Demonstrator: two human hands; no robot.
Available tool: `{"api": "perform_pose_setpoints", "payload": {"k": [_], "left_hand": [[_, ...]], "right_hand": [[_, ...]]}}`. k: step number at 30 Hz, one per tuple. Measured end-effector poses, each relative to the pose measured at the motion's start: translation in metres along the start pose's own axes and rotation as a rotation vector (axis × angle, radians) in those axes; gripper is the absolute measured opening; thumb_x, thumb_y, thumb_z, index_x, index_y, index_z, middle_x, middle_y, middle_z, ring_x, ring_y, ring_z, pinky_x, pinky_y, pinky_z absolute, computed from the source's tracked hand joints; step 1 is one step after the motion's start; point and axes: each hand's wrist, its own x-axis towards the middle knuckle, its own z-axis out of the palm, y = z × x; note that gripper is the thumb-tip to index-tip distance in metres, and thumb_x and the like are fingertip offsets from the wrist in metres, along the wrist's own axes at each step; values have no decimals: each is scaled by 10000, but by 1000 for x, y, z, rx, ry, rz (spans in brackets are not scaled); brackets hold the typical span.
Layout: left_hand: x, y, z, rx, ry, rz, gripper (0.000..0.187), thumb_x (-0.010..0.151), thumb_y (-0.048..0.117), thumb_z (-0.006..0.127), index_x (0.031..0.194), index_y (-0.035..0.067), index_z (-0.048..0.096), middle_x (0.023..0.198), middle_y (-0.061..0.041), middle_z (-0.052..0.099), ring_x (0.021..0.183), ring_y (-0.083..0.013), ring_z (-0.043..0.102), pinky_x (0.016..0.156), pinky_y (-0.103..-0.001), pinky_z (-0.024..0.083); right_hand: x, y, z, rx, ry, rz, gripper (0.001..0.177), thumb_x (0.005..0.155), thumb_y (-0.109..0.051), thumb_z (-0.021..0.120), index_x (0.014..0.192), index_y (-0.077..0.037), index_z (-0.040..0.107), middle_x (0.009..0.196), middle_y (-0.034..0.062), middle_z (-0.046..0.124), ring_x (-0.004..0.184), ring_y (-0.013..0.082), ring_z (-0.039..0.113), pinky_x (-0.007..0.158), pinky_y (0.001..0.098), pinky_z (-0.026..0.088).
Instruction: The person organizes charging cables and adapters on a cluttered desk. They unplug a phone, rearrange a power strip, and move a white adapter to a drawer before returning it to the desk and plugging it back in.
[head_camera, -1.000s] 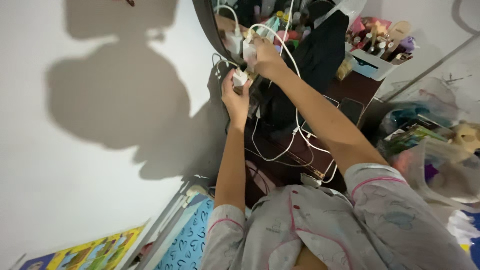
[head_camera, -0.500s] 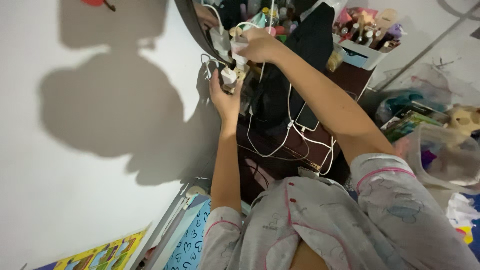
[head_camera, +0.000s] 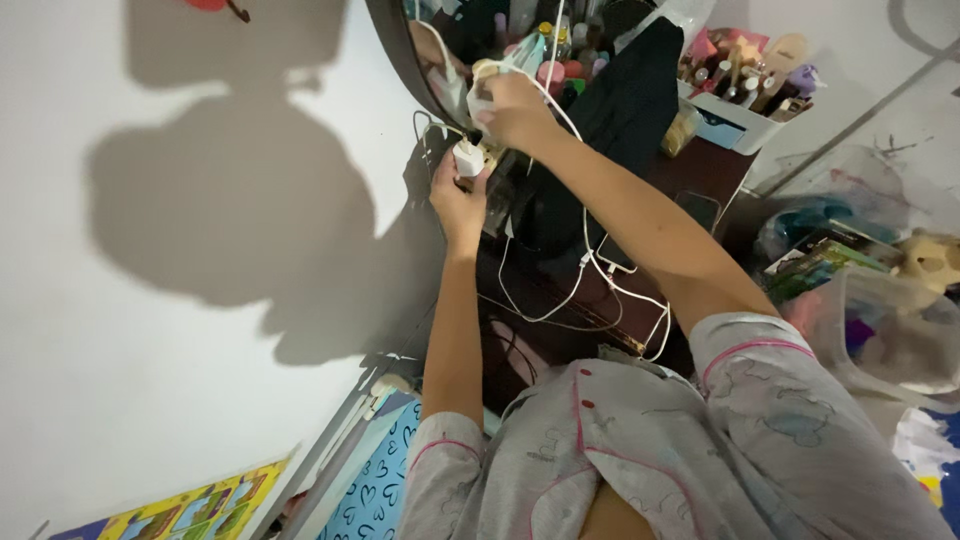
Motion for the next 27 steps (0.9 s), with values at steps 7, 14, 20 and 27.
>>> {"api": "perform_pose_setpoints", "payload": {"k": [7,14,20,27], "left_hand": [[2,13,-5,164,-28,-49,546,828,119,822,1325,23,617,1193,-196,672,972,-351,725,812,-426,588],[2,5,4,279,-15,-1,549,844,117,819,1338,5,609,1219,-217,673,1034,-391,712,851,-436,599],[3,-10,1,124,-21,53,642,892,181,857,1403,-46,542,1303,-237,633,1128,-339,697,904,-425,603],[-42,58,-20,-36,111,67,588,818,111,867,1334,-32,623,1208,-160,670,1093,-268,684,930,-363,572]], "right_hand": [[-4,2,-17,88,44,19,175,903,-138,689,1018,-5,698,911,215,704,845,401,685,787,485,535],[0,-26,-32,20,279,-76,226,961,-170,765,943,43,692,890,249,686,831,404,678,771,493,527],[-27,-28,-82,348,197,329,256,1076,-214,557,1153,-15,697,974,158,765,814,238,765,727,346,601],[-129,-43,-136,1324,338,381,395,1112,-257,458,1386,15,545,1275,154,663,1184,275,688,1002,453,648]]}}
